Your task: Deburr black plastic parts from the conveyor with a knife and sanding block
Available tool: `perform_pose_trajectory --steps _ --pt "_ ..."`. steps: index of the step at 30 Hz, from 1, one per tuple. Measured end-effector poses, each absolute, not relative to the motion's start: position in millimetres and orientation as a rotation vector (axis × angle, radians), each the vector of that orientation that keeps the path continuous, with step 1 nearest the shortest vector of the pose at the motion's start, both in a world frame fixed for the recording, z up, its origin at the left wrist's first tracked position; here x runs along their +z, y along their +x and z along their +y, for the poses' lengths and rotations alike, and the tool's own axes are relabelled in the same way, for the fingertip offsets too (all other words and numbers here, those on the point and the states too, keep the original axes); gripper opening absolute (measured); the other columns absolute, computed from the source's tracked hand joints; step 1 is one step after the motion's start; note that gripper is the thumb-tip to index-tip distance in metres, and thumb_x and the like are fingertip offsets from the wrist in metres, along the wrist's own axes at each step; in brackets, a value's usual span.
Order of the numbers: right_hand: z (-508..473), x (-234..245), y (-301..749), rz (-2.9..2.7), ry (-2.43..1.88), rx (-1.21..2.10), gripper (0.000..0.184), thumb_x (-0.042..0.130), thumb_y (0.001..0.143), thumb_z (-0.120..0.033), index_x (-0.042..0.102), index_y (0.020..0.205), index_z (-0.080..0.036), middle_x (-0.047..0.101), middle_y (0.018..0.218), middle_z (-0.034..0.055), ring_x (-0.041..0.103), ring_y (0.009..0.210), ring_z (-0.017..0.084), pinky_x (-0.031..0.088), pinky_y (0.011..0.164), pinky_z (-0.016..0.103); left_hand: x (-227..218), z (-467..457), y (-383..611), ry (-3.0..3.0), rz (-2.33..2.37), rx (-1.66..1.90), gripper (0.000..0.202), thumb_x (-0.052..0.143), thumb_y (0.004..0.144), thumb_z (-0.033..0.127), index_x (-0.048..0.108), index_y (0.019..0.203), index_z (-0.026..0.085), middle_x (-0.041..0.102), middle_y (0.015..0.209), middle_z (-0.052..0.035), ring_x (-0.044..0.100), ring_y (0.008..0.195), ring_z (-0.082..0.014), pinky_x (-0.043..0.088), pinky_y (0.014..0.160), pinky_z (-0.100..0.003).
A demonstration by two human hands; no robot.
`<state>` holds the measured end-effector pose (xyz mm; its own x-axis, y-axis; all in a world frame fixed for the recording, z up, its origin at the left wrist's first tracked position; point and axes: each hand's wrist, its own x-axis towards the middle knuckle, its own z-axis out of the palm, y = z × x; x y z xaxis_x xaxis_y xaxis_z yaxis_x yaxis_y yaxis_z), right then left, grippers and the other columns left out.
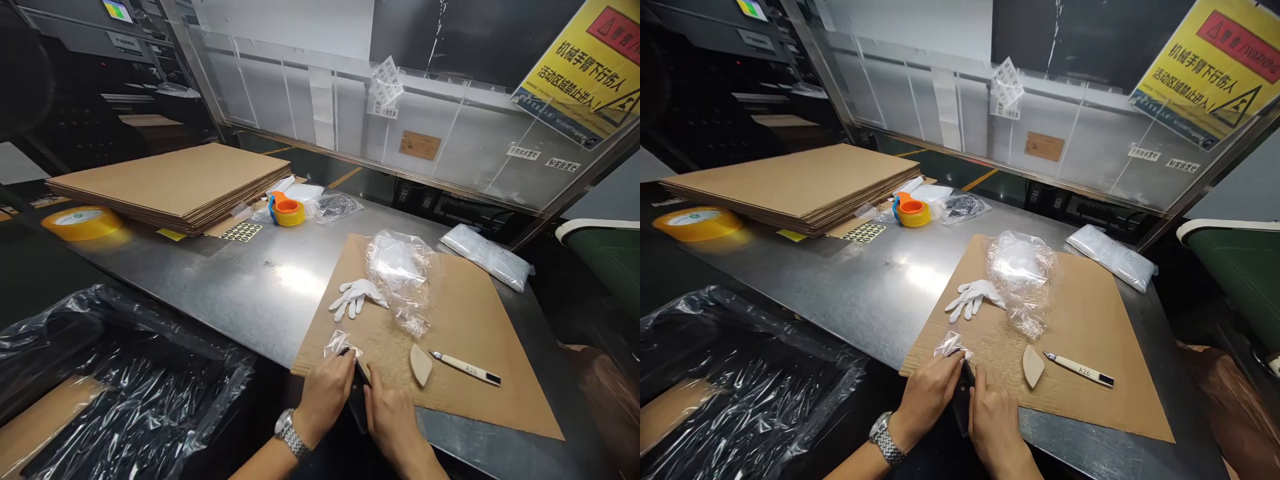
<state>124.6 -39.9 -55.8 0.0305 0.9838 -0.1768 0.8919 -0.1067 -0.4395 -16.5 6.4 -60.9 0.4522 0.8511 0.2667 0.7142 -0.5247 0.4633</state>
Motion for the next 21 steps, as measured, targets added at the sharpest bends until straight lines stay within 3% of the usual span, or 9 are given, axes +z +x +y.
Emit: perform_pose_trajectory --steps 3,8,13,17,19,21 --pt "-32.9 -46.9 123.4 -2.053 -2.102 0.605 0.048 0.030 0.090 -0.021 0.033 0.136 -0.007 0.069 0.073 0.0153 0.067 0.068 0.029 0.044 0.061 0.033 -50.2 0.6 -14.4 2.546 1.196 0.667 0.025 0.044 0.084 0.013 0.064 0.098 0.016 0.066 0.068 -0.0069 0.063 0.066 -0.0248 0.051 0.059 -0.036" --pt "-19.4 -29.8 124.4 -2.108 -1.964 0.653 0.050 0.033 0.089 -0.020 0.030 0.138 -0.012 0.068 0.075 0.0099 0.066 0.069 0.024 0.045 0.064 0.031 -27.3 13.0 -34.8 2.526 1.254 0.751 0.024 0.037 0.087 0.012 0.060 0.095 0.012 0.064 0.070 -0.0092 0.062 0.064 -0.0229 0.050 0.056 -0.034" --pt "-2.1 -28.3 120.7 -2.023 -1.717 0.885 0.046 0.029 0.090 -0.022 0.033 0.135 -0.014 0.063 0.067 0.0021 0.058 0.057 0.016 0.044 0.057 0.025 -10.6 10.6 -48.3 2.490 1.080 0.854 0.019 0.040 0.087 0.012 0.056 0.096 0.019 0.064 0.076 -0.0026 0.062 0.068 -0.0144 0.049 0.062 -0.024" --pt "-1.0 -22.5 112.5 -2.059 -1.822 0.812 0.051 0.031 0.086 -0.016 0.028 0.136 -0.004 0.064 0.075 0.0092 0.059 0.064 0.020 0.040 0.058 0.028 -11.3 -2.8 -44.6 2.526 1.017 0.923 0.021 0.039 0.086 0.010 0.058 0.089 0.017 0.061 0.066 -0.0030 0.058 0.059 -0.0153 0.044 0.053 -0.025" --pt "-2.7 -12.1 109.0 -2.187 -1.876 0.736 0.049 0.036 0.083 -0.014 0.036 0.130 -0.003 0.065 0.078 0.0129 0.060 0.070 0.024 0.038 0.060 0.030 -11.8 -4.4 -43.1 2.569 0.964 0.937 0.022 0.038 0.086 0.009 0.059 0.084 0.017 0.061 0.063 -0.0037 0.057 0.057 -0.0161 0.043 0.051 -0.026" --pt "0.0 2.6 108.6 -2.306 -1.880 0.696 0.034 0.034 0.085 -0.016 0.053 0.113 -0.008 0.065 0.079 0.0130 0.060 0.071 0.023 0.036 0.059 0.029 -8.2 -0.4 -45.2 2.537 1.005 0.923 0.023 0.037 0.086 0.011 0.059 0.087 0.016 0.062 0.067 -0.0049 0.058 0.061 -0.0173 0.044 0.055 -0.027"
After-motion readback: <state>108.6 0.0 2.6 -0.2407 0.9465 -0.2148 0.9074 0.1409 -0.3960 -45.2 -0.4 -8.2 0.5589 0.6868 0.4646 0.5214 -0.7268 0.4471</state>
